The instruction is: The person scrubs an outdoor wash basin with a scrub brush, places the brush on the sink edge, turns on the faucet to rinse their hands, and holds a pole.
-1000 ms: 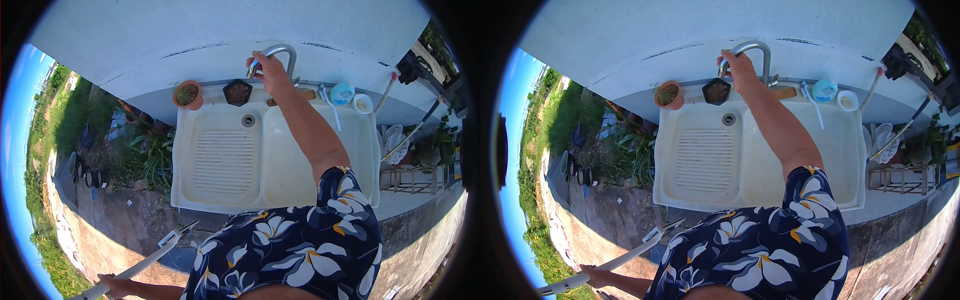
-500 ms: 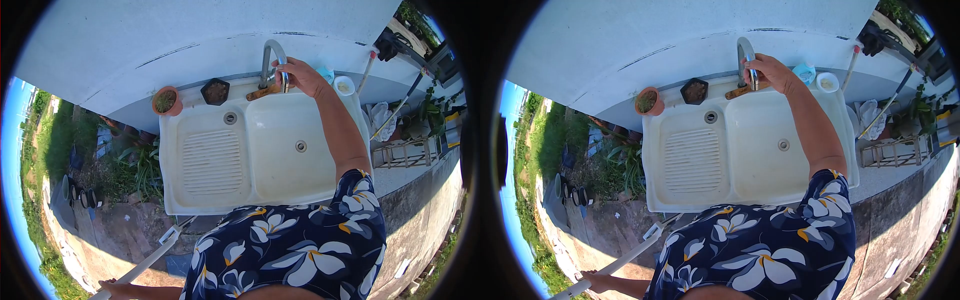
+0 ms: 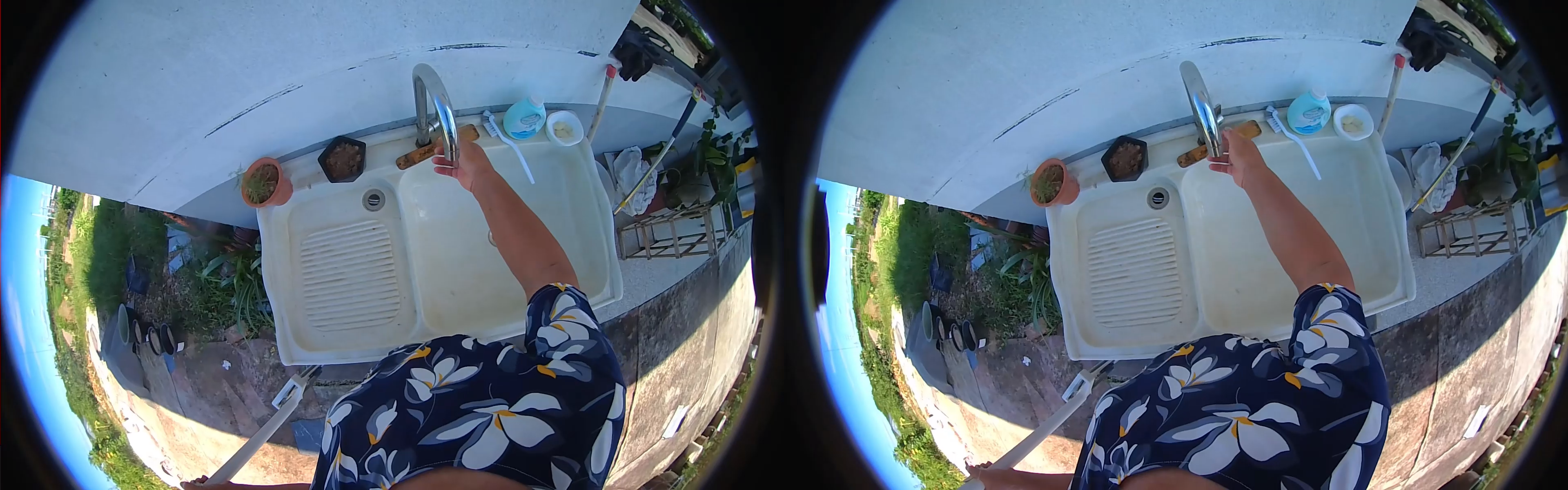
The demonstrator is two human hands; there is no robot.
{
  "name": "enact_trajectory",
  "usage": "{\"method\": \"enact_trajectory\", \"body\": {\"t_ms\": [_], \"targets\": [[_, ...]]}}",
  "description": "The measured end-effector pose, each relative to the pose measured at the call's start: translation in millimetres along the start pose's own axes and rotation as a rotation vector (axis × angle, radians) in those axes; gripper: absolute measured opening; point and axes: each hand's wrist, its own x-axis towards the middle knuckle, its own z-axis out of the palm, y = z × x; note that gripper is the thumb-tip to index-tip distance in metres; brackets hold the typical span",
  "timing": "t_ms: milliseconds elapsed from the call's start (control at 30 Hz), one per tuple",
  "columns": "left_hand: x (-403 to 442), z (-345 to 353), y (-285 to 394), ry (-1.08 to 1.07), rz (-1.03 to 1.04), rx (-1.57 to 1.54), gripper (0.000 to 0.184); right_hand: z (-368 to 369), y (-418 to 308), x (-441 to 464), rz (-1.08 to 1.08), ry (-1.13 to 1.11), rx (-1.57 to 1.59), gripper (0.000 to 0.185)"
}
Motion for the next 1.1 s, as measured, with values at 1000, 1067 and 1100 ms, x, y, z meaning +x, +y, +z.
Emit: {"method": "enact_trajectory", "body": {"t_ms": [1000, 1067, 1100], "targets": [[-19.3, -82.9, 102.4, 0.162, -0.214, -0.617, 0.024, -17.2, 25.9, -3.5, -0.014, 0.045, -0.252, 0.040], [-20.1, -71.4, 92.1, 0.140, -0.170, -0.515, 0.025, -18.8, 35.5, -22.4, 0.200, -0.087, -0.009, 0.037], [-17.8, -67.2, 88.9, 0.126, -0.122, -0.419, 0.026, -16.9, 38.0, -30.2, 0.208, -0.180, 0.178, 0.039]]}}
